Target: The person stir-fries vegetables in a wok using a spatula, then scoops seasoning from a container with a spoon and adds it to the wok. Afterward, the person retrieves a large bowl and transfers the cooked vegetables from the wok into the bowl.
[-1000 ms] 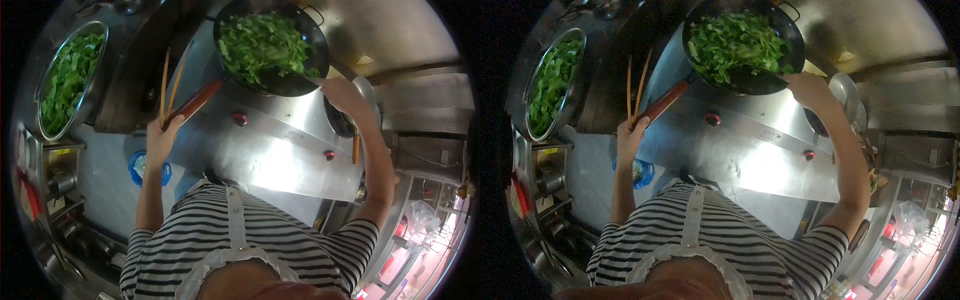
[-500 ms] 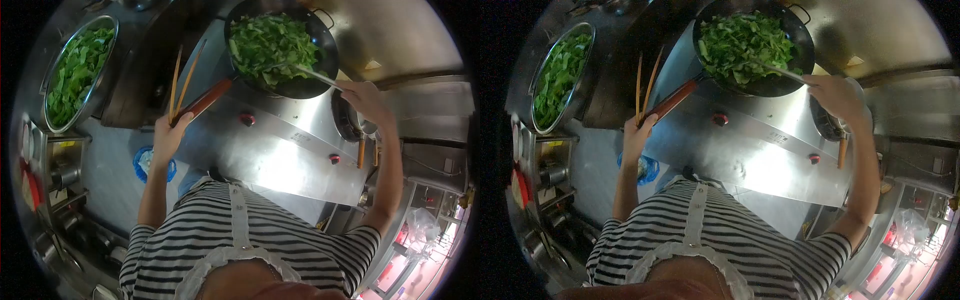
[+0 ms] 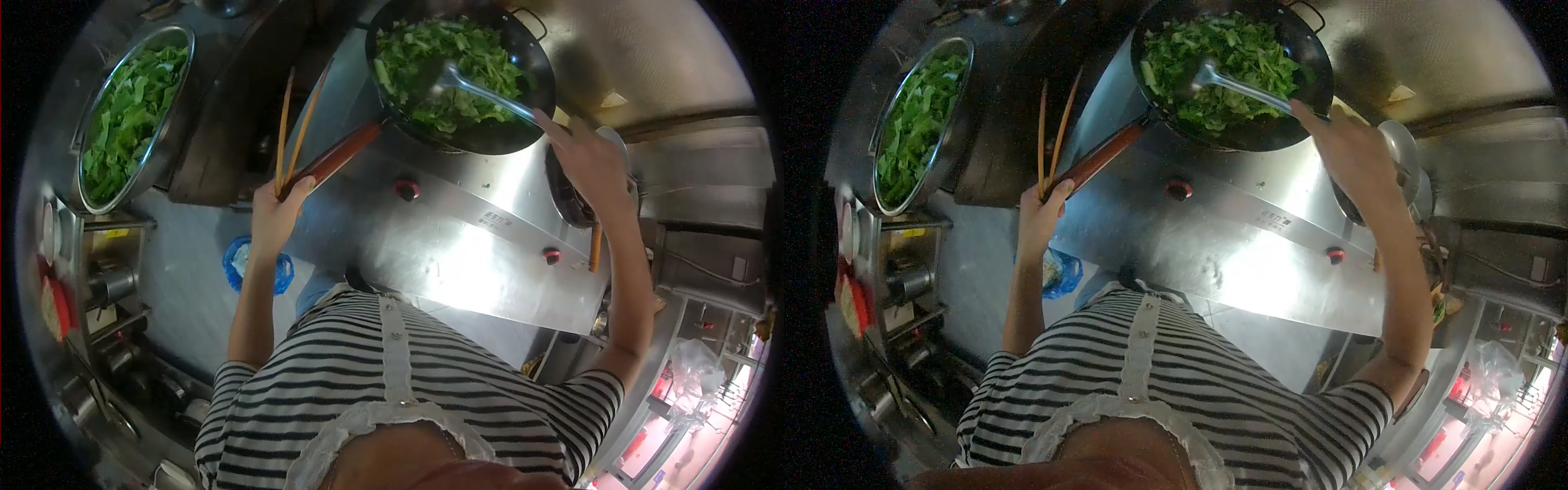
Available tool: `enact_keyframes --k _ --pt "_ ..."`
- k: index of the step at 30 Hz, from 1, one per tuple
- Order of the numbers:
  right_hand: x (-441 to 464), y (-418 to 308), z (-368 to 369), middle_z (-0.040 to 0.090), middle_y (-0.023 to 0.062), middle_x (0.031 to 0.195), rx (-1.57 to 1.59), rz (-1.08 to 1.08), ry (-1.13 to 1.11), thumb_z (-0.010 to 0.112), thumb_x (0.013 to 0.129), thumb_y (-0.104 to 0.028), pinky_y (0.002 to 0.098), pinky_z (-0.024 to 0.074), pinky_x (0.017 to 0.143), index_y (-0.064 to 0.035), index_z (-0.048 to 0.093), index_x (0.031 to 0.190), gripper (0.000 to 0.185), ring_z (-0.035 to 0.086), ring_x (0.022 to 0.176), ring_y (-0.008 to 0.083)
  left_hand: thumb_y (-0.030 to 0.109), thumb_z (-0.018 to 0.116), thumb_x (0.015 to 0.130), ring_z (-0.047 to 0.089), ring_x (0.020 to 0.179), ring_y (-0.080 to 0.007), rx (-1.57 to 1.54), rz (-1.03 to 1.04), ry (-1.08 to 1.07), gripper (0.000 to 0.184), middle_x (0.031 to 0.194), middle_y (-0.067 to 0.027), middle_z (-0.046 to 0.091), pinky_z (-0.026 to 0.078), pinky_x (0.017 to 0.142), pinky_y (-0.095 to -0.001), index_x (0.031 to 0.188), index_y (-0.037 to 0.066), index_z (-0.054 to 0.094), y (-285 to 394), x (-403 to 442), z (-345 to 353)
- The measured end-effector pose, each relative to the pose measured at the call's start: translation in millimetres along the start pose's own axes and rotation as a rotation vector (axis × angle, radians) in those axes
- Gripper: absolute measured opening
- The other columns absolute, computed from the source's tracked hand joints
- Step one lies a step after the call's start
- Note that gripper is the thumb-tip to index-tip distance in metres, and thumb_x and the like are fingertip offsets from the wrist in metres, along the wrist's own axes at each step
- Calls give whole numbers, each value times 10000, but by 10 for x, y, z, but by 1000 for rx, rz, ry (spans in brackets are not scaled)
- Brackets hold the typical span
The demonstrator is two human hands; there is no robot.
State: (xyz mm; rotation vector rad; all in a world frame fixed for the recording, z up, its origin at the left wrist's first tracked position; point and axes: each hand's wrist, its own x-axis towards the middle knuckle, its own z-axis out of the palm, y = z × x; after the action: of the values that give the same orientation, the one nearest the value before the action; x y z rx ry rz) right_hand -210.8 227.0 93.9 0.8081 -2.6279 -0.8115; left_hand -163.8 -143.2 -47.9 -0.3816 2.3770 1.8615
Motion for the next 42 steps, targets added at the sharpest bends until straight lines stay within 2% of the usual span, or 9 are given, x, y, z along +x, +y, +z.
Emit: enact_keyframes --k 9,22,25,30,33,35,36,38,42 --pt "-400 94 149 513 70 756 -50 -8 -267 510 794 -111 284 482 474 -228 441 1239 465 555 550 175 279 619 769 401 469 -42 -45 2 -1 332 529 32 441 303 441 -201 950 1 632 -70 8 11" --pt "30 -250 673 525 116 727 61 43 -39 493 770 -63 316 489 474 -215 390 1280 542 580 568 218 269 614 775 392 473 -38 -56 1 9 335 530 38 432 293 435 -205 930 -27 627 -38 -1 30" --pt "-387 14 594 516 121 718 27 44 -315 483 792 -81 328 491 470 -213 385 1275 510 583 577 224 275 617 777 395 473 -39 -41 -3 -16 337 529 39 436 294 432 -205 933 -24 627 -56 -13 20" --pt "-524 700 393 585 171 839 527 340 -220 473 835 -179 407 484 597 -120 545 1069 252 599 700 310 275 616 778 403 472 -39 -52 46 -22 336 529 36 444 299 433 -204 935 -21 626 -104 1 18" --pt "-352 1183 550 599 171 887 286 451 -431 471 828 -176 421 467 658 -70 573 946 189 598 759 324 273 616 778 415 478 -41 -42 52 -24 335 535 32 454 306 438 -200 936 -22 625 -87 -14 28" --pt "-186 1417 724 557 107 678 468 528 -370 440 846 -202 347 445 444 -15 552 909 227 526 480 188 271 616 778 421 481 -42 -55 49 -21 334 539 30 460 310 441 -199 936 -23 624 -84 -35 17" --pt "3 1497 801 557 107 678 467 528 -364 440 846 -202 347 445 444 -15 552 909 227 526 480 188 266 619 778 426 483 -43 -66 40 -26 328 542 29 466 316 444 -198 941 -19 624 -90 -34 13" --pt "406 1576 894 566 103 699 352 631 -1056 444 817 -180 351 374 318 21 542 797 225 484 380 171 261 622 777 432 485 -45 -82 39 -19 323 546 29 471 321 446 -197 945 -15 625 -110 -11 20" --pt "683 1083 1389 577 109 635 674 524 -656 512 797 -204 356 370 302 -2 550 740 213 526 395 189 251 630 776 444 488 -45 -71 21 -9 298 564 27 492 345 460 -197 943 5 629 -95 -17 14"
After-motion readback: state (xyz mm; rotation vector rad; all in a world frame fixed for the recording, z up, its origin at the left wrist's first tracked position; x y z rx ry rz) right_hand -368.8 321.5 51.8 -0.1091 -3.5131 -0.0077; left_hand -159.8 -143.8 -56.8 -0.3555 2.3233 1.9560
